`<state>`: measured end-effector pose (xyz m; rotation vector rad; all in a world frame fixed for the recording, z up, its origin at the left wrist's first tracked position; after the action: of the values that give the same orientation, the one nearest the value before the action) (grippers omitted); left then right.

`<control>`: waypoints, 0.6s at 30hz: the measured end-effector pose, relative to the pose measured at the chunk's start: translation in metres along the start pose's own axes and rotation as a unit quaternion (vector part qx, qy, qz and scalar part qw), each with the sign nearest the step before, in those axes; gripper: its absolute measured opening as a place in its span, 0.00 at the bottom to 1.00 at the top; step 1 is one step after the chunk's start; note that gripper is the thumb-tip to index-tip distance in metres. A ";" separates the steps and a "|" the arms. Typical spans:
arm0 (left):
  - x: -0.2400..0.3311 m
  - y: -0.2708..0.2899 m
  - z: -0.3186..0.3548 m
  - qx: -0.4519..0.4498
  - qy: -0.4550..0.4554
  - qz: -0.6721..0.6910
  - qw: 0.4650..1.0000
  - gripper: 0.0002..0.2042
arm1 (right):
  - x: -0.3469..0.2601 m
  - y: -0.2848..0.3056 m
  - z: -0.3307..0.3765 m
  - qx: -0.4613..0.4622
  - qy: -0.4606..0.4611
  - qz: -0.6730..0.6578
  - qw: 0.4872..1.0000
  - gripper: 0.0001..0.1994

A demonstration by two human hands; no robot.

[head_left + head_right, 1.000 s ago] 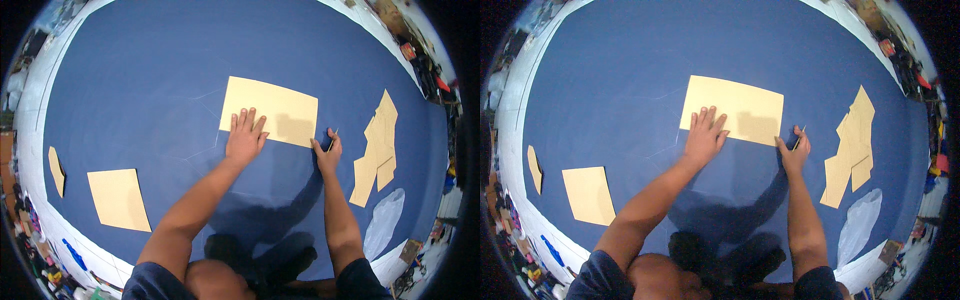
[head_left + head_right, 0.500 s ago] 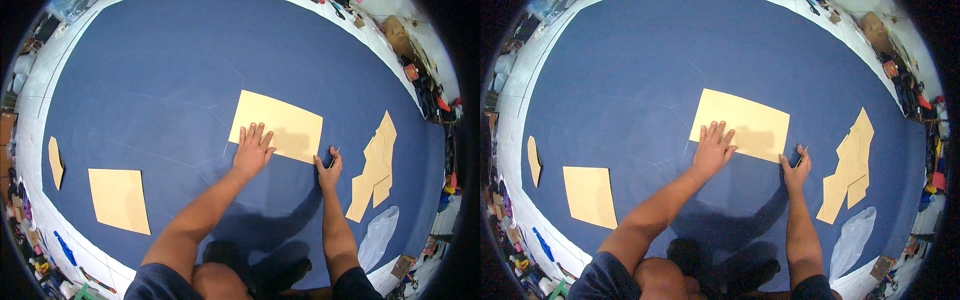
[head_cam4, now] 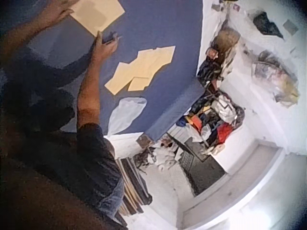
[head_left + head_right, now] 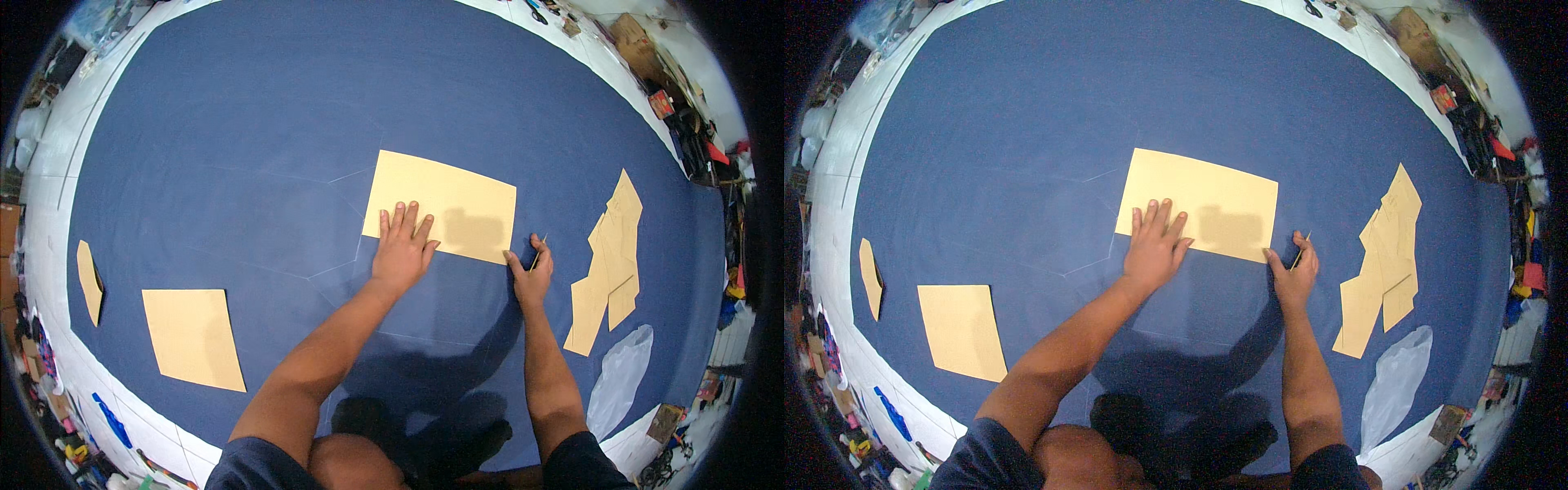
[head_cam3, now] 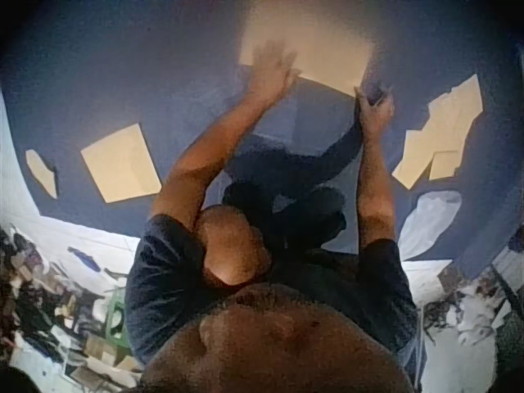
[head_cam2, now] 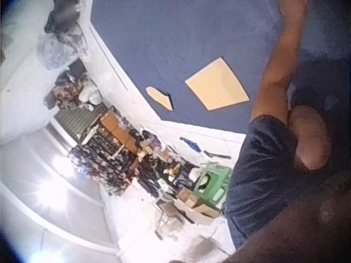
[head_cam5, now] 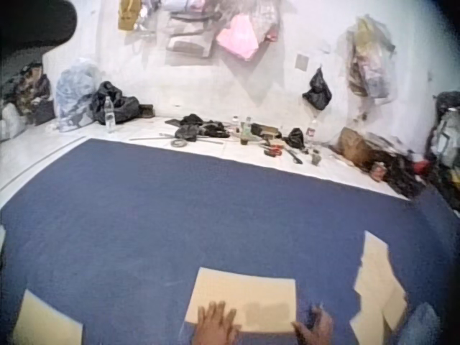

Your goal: The person uses a pencil to trace the outline of yellow paper templates onto a large blue fabric sheet while sitting on the floor.

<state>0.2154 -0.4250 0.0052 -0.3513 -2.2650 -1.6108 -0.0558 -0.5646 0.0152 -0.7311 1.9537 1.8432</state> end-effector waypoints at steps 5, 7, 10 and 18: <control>-0.001 0.005 0.001 -0.019 0.008 -0.005 1.000 0.25 | -0.001 -0.002 0.004 0.018 0.001 0.012 1.000 0.34; -0.001 0.004 0.000 -0.021 0.012 0.002 1.000 0.25 | -0.003 0.000 0.005 0.010 -0.004 0.008 1.000 0.33; 0.001 0.000 -0.004 -0.028 -0.004 -0.035 0.999 0.25 | -0.005 0.001 0.003 -0.003 0.007 0.008 1.000 0.32; 0.000 0.001 -0.001 -0.014 -0.018 -0.037 0.999 0.29 | 0.001 -0.001 -0.002 0.010 0.006 -0.006 1.000 0.34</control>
<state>0.2162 -0.4255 0.0067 -0.3076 -2.3100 -1.6862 -0.0564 -0.5667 0.0140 -0.7483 1.9677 1.8146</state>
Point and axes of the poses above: each hand's wrist, its own z-axis away from the middle knuckle, its own y-axis out of the back of the hand, x = y × z, the point moved 5 cm from there along -z, towards the middle knuckle, and after that the axes turned 11 degrees about -y, right-handed, at the moved point
